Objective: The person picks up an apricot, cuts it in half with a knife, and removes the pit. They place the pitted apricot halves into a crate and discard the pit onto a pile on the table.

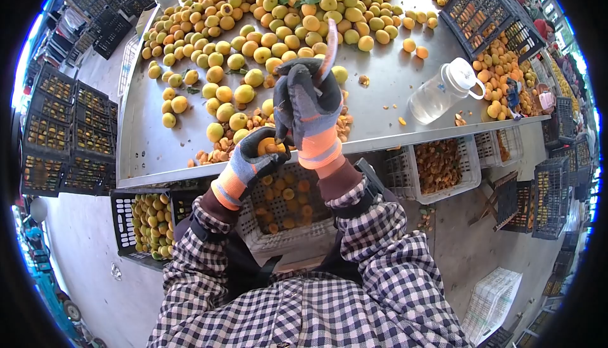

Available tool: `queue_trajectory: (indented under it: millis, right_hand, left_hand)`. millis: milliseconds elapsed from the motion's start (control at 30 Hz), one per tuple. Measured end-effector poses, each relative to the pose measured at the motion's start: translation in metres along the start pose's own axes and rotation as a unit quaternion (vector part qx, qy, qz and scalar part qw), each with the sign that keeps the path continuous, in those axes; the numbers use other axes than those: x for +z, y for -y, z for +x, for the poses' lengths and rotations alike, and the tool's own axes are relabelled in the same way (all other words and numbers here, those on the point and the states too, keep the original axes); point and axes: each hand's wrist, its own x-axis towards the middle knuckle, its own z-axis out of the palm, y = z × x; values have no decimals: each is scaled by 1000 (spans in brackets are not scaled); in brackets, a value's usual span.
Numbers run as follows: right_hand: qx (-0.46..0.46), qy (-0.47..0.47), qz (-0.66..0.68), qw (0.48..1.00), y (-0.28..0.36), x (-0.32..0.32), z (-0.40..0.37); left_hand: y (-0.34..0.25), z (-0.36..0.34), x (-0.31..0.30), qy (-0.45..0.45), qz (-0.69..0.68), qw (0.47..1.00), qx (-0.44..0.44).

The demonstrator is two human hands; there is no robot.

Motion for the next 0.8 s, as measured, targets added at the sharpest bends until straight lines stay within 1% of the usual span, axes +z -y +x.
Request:
queue_trajectory:
  millis: [67, 133, 167, 233, 267, 300, 333, 400, 467, 533, 567, 600, 667, 700, 733, 800]
  right_hand:
    - [14, -10, 4, 1000, -4, 1, -4]
    - [30, -11, 45, 998, -6, 2, -5]
    - [28, -28, 45, 998, -11, 1, -5]
    - [23, -28, 20, 999, -22, -7, -4]
    - [20, -26, -5, 999, -26, -10, -4]
    - [71, -37, 26, 996, -18, -5, -2]
    - [71, -35, 28, 996, -19, -4, -2]
    - [105, -86, 27, 990, -19, -3, 0]
    - [100, -96, 16, 990, -31, -7, 1]
    - [145, -146, 47, 978, -36, -12, 3]
    - [160, -155, 67, 973, -36, -14, 4]
    - [159, -155, 67, 973, -38, -16, 5]
    - [164, -198, 94, 962, -43, -20, 8]
    - [177, -219, 73, 957, -44, -22, 11]
    - [175, -221, 74, 957, -45, -23, 13]
    - [215, -284, 75, 932, -46, -25, 17]
  left_hand:
    - [1, -2, 2, -13, 15, 1000, 4]
    - [-4, 0, 3, 4, -11, 1000, -14]
    - [1, 2, 1, 6, -10, 1000, -14]
    - [10, 7, 0, -28, 47, 998, 11]
    - [13, 8, -2, -28, 48, 998, 11]
    - [9, 10, -4, -25, 75, 997, 18]
    - [5, 11, -5, -21, 102, 994, 26]
    - [1, 14, -1, -31, 91, 995, 23]
    - [1, 17, 0, -36, 79, 996, 21]
    - [1, 18, 0, -41, 143, 988, 43]
    - [0, 18, 0, -39, 143, 988, 43]
    - [-4, 18, 0, -33, 167, 985, 39]
    - [-10, 20, -1, -24, 191, 981, 37]
    - [-12, 21, -1, -21, 247, 966, 69]
    - [-13, 23, -2, -17, 302, 948, 100]
    - [-16, 28, -2, -12, 322, 942, 90]
